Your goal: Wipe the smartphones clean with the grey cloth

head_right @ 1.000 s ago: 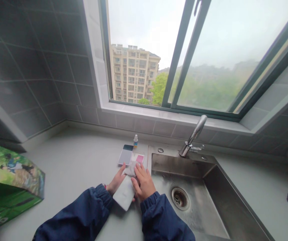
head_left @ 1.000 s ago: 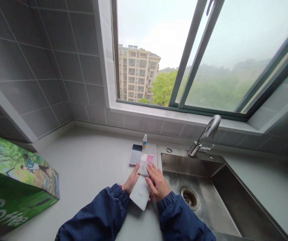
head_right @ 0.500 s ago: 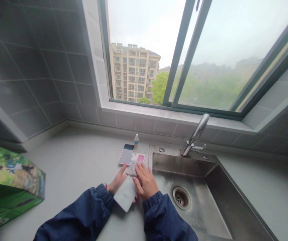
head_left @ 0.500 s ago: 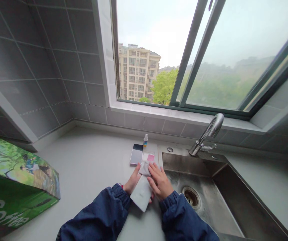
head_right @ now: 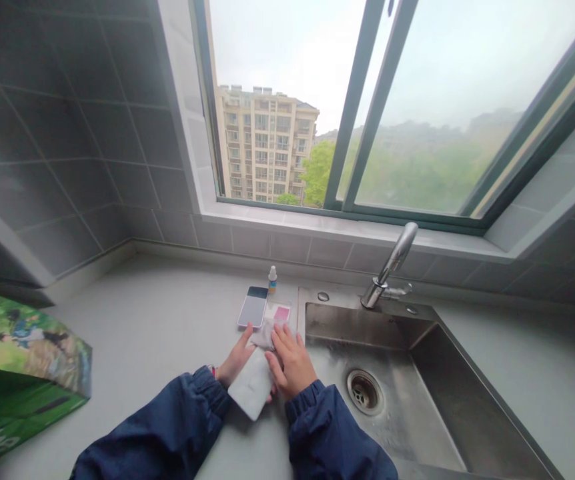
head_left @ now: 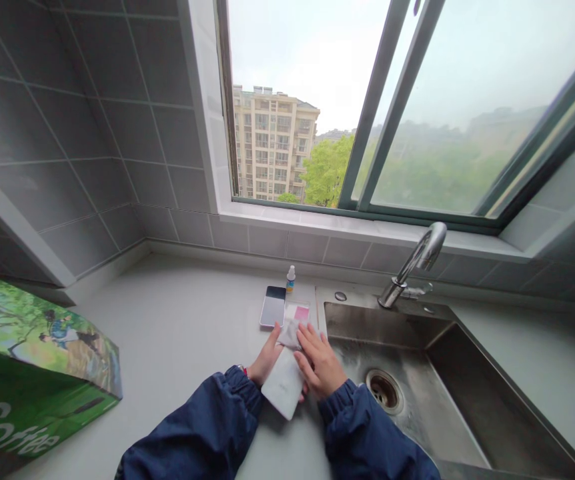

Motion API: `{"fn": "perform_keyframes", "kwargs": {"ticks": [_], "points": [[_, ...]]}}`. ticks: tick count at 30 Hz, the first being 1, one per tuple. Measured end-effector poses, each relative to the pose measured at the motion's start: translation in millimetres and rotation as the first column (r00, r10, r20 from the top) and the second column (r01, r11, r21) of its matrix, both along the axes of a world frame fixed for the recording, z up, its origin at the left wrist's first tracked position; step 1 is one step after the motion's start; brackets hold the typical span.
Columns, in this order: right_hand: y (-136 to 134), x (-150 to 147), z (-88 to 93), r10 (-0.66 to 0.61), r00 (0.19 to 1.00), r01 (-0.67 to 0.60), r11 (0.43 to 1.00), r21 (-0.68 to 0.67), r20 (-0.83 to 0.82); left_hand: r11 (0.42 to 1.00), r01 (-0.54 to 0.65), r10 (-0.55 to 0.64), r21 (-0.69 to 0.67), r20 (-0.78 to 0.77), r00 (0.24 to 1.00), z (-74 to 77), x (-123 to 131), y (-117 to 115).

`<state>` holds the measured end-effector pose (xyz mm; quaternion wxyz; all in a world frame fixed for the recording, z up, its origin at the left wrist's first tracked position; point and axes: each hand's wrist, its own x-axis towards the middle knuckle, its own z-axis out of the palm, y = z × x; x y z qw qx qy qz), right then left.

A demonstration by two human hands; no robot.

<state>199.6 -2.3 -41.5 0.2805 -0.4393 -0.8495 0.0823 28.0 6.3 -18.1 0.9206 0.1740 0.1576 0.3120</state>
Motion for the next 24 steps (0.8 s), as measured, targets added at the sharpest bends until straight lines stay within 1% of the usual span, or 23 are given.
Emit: {"fn": "perform_keyframes", "kwargs": {"ticks": [2,4,6,8,13,15,16,18,21,24], "points": [[-3.2,-3.2,-1.0,0.039,0.999,-0.039,0.999,0.01,0.015,0.997,-0.071,0.071,0.018,0.004,0.997,-2.3,0.4,1.0],[-9.3,-8.7,0.2,0.13,0.991,-0.131,0.991,0.019,0.042,0.986,-0.167,0.167,0.03,-0.001,0.986,-7.3,1.2,2.7],[-13.6,-12.3,2.6,0.193,0.979,-0.195,0.981,0.024,0.061,0.979,-0.2,0.201,0.037,-0.013,0.98,-12.0,1.8,4.2],[-12.8,-11.2,4.4,0.183,0.981,-0.186,0.982,0.035,0.058,0.985,-0.166,0.167,0.051,-0.003,0.986,-13.5,2.0,4.7],[2.1,1.6,-0.5,0.008,1.0,-0.008,0.999,0.047,0.007,0.991,0.033,-0.039,0.126,0.044,0.998,-4.9,1.0,2.4],[3.4,1.7,-3.5,-0.027,1.0,0.027,0.999,0.046,-0.005,0.99,0.055,-0.061,0.131,0.041,0.997,-2.5,0.5,1.9],[2.0,0.0,-4.2,-0.031,1.0,0.031,0.999,0.043,-0.006,0.991,0.037,-0.043,0.125,0.041,0.998,-2.6,0.4,2.0],[-3.9,-5.6,-3.0,-0.003,1.0,0.003,1.0,0.027,0.007,0.994,-0.039,0.035,0.099,0.045,0.998,-4.9,0.5,2.9],[-14.7,-13.5,3.6,0.102,0.993,-0.102,0.995,-0.015,0.057,0.989,-0.14,0.139,0.044,0.032,0.99,-9.9,0.9,4.1],[-21.3,-16.9,9.8,0.171,0.982,-0.168,0.985,-0.037,0.082,0.986,-0.164,0.164,0.018,0.009,0.986,-11.2,1.1,4.1]]}}
